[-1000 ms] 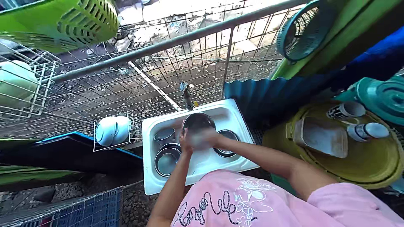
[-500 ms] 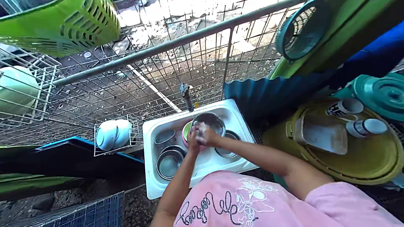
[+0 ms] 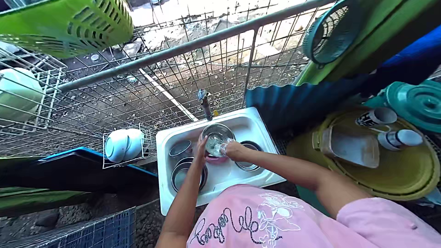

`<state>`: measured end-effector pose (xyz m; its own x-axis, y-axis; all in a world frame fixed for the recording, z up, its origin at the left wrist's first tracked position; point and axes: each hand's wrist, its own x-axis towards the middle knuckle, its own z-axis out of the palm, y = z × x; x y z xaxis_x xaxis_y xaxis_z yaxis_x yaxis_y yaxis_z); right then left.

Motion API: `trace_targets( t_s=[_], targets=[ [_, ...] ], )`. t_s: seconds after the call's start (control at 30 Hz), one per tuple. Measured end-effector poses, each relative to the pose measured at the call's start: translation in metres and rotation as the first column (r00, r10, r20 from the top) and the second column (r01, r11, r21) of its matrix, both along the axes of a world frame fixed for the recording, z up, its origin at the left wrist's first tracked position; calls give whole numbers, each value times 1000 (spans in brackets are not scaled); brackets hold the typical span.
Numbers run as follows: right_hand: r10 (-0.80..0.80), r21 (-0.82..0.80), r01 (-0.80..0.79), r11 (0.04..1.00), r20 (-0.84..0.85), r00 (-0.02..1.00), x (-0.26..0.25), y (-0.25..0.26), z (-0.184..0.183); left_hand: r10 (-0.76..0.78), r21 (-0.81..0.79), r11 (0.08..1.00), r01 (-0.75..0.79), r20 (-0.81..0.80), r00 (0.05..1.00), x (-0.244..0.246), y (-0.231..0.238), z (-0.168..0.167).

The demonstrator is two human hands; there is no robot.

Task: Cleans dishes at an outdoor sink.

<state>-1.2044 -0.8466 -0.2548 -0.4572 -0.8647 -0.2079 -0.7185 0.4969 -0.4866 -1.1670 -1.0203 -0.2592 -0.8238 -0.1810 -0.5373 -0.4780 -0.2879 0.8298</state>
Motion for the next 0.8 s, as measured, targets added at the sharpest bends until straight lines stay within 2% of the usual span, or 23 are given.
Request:
trace_targets(
  t_s=[0.07,0.13,0.17,0.2,0.27,0.3,0.33,0.37,0.43,0.47,0.5,0.57,0.6,0.63,0.67,0.7,0.77,0.8],
  targets=[
    [-120,7,120,993,79,990,2,-18,11,167,24,986,-166,-38,985,5,31,-5],
    [-176,-120,199,973,180,968,13,-22,11,285,3,958,-287,-114,952,6,42,-3],
    [-141,-171,177,969,204,969,14,-15,2,245,11,969,-247,-148,958,10,33,-2],
    [-84,-145,113,983,190,978,9,-4,-5,198,5,980,-200,-158,967,14,22,-1],
    [-5,54,0,999,80,997,-15,18,-1,119,16,993,-118,-120,986,22,17,-7],
    [-23,119,22,993,9,1000,-26,21,2,97,51,994,-93,-93,991,24,24,-11],
    [-87,106,90,990,-36,996,-32,18,0,76,106,992,-68,-71,995,25,36,-13],
    [-167,49,167,985,-9,986,-32,9,-4,63,170,984,-53,-58,996,26,46,-13],
    [-261,-154,293,944,195,945,-16,-8,-7,84,199,978,-67,-79,993,20,53,-11],
    [-226,-224,288,931,267,937,-8,-9,-7,111,148,984,-95,-100,989,15,47,-7],
    [-167,-218,229,949,272,948,-4,-4,-3,124,105,988,-112,-119,985,15,36,-5],
    [-91,27,88,996,139,986,-13,11,12,91,72,994,-82,-128,988,19,20,-6],
    [-106,87,101,991,52,993,-21,15,11,70,71,996,-61,-119,990,21,21,-8],
    [-154,62,154,986,-1,988,-27,14,6,53,85,995,-44,-109,993,22,28,-9],
    [-204,-3,204,979,21,979,-29,9,3,41,111,993,-29,-104,994,20,35,-7],
    [-232,-69,241,968,116,966,-24,1,4,34,126,992,-20,-106,994,15,39,-5],
    [-139,-130,185,974,302,943,-9,-9,12,1,105,994,6,-72,997,5,34,5],
    [-71,-96,110,989,341,937,-3,-8,21,-29,100,994,32,-35,999,2,28,9]
  ],
)
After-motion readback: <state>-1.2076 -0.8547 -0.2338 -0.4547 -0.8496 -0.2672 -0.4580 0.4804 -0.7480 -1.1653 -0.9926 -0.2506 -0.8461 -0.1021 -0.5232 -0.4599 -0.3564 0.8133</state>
